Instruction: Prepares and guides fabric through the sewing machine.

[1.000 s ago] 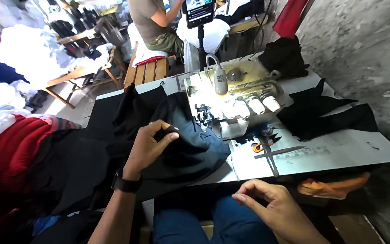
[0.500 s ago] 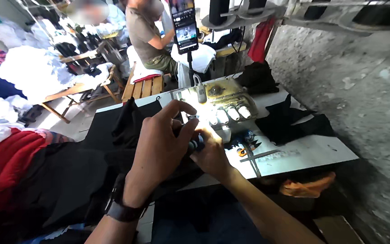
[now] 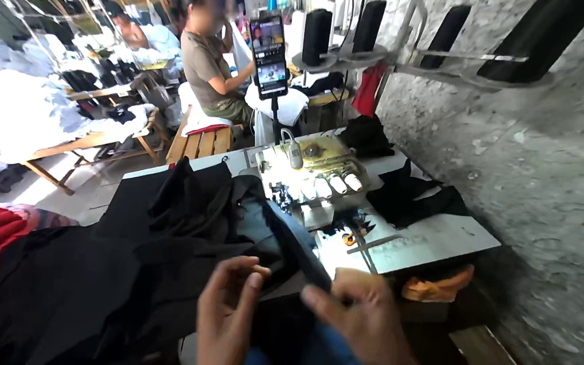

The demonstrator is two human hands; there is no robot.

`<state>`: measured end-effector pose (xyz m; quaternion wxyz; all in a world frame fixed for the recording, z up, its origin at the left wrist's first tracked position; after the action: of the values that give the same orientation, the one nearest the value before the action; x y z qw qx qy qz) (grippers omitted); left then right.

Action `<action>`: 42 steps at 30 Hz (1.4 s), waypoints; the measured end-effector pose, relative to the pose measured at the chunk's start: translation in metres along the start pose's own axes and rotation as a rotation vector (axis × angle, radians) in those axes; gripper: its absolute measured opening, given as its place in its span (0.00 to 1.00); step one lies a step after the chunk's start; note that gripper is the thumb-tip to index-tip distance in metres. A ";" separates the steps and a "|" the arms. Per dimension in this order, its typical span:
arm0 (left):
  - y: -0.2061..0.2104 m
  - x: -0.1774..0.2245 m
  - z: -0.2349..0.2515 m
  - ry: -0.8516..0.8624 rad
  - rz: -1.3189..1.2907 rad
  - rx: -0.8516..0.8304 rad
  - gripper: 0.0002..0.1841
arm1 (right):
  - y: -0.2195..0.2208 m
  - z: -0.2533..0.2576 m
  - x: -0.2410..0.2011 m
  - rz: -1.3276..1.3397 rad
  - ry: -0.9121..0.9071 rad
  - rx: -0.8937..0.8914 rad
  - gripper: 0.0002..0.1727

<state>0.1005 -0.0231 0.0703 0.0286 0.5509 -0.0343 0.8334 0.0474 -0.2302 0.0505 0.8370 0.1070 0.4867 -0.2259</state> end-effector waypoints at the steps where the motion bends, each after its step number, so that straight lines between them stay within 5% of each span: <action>1: 0.011 -0.020 -0.008 -0.157 -0.095 -0.006 0.14 | 0.007 -0.013 -0.006 -0.037 -0.043 -0.045 0.28; 4: 0.042 -0.055 -0.020 -0.623 -0.395 0.016 0.21 | 0.009 -0.032 -0.015 -0.135 -0.259 -0.051 0.28; 9: 0.065 -0.069 -0.005 -0.797 -0.679 0.118 0.23 | -0.002 -0.039 -0.008 -0.182 -0.382 -0.038 0.22; 12: 0.066 -0.070 -0.005 -0.805 -0.685 0.181 0.23 | -0.007 -0.042 0.008 -0.225 -0.151 -0.010 0.16; 15: 0.063 -0.074 -0.009 -0.776 -0.598 0.158 0.24 | -0.006 -0.041 0.035 -0.202 0.309 -0.149 0.27; 18: 0.062 -0.075 -0.010 -0.705 -0.501 0.102 0.25 | -0.008 -0.035 0.047 -0.095 0.582 -0.285 0.15; 23: 0.058 -0.073 -0.004 -0.753 -0.510 0.127 0.28 | -0.009 -0.026 0.023 -0.051 0.357 -0.189 0.10; 29: 0.059 -0.066 0.000 -0.723 -0.568 0.158 0.26 | -0.001 -0.024 0.030 0.242 0.416 -0.108 0.05; 33: 0.046 -0.063 0.012 -0.478 -0.086 0.154 0.30 | -0.002 -0.026 0.012 -0.290 -0.170 -0.156 0.12; 35: 0.039 -0.060 0.018 -0.397 0.034 0.155 0.29 | 0.002 -0.025 0.006 -0.344 -0.284 -0.201 0.13; 42: 0.030 -0.063 0.023 -0.601 -0.342 0.255 0.20 | -0.001 -0.026 0.038 -0.281 0.183 -0.156 0.16</action>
<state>0.1438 -0.0561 0.0203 0.0871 0.7679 0.1555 0.6153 0.0424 -0.2311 0.0047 0.7551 -0.0072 0.5873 -0.2913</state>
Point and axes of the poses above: each hand's wrist, its own z-axis towards the middle knuckle, its own y-axis out of the palm, x = y × z, the point moved 6 cm from there along z, towards the middle knuckle, and after that the axes turned 9 degrees about x, right-handed, at the moved point
